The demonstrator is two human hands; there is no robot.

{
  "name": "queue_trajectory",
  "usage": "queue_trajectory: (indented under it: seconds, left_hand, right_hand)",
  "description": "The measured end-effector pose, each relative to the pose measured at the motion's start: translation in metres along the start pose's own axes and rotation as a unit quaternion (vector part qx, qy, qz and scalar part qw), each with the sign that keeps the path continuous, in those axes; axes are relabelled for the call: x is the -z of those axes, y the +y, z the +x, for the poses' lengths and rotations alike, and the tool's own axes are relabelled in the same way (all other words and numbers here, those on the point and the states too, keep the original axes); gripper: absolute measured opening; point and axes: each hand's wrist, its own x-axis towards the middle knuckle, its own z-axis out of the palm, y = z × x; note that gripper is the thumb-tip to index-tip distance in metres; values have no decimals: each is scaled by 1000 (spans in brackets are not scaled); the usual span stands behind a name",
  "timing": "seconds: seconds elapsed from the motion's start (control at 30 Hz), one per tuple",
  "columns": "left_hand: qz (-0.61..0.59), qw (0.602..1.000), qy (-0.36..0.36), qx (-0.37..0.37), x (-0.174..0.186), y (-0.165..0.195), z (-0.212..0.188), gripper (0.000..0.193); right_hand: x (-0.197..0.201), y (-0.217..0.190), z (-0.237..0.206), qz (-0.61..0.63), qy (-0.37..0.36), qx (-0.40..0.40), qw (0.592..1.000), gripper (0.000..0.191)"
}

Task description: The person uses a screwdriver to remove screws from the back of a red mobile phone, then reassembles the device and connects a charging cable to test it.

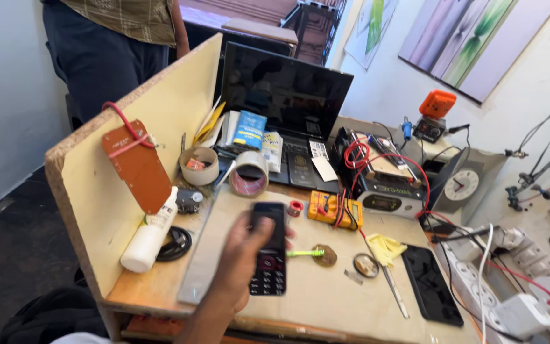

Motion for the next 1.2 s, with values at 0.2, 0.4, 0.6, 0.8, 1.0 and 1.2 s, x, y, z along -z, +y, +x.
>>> queue_trajectory:
  seconds: [0.2, 0.4, 0.6, 0.8, 1.0, 1.2]
  left_hand:
    - [205, 963, -147, 91, -39, -35, -38, 41]
    - [355, 930, -91, 9, 4, -38, -38, 50]
    - [89, 990, 65, 84, 64, -25, -16, 51]
    - [174, 981, 81, 2, 78, -46, -20, 40]
    - [272, 955, 116, -4, 79, -52, -14, 26]
    - [309, 942, 119, -49, 86, -54, 1, 20]
  right_hand:
    - [18, -12, 0, 260, -104, 243, 929, 61]
    - [-48, -88, 66, 299, -418, 260, 818, 28]
    - [-24, -181, 98, 423, -264, 265, 825, 21]
    - [-23, -274, 191, 635, -227, 207, 709, 14]
    - [-45, -364, 239, 626, -211, 202, 723, 16]
    - [-47, -421, 243, 638, -191, 235, 708, 19]
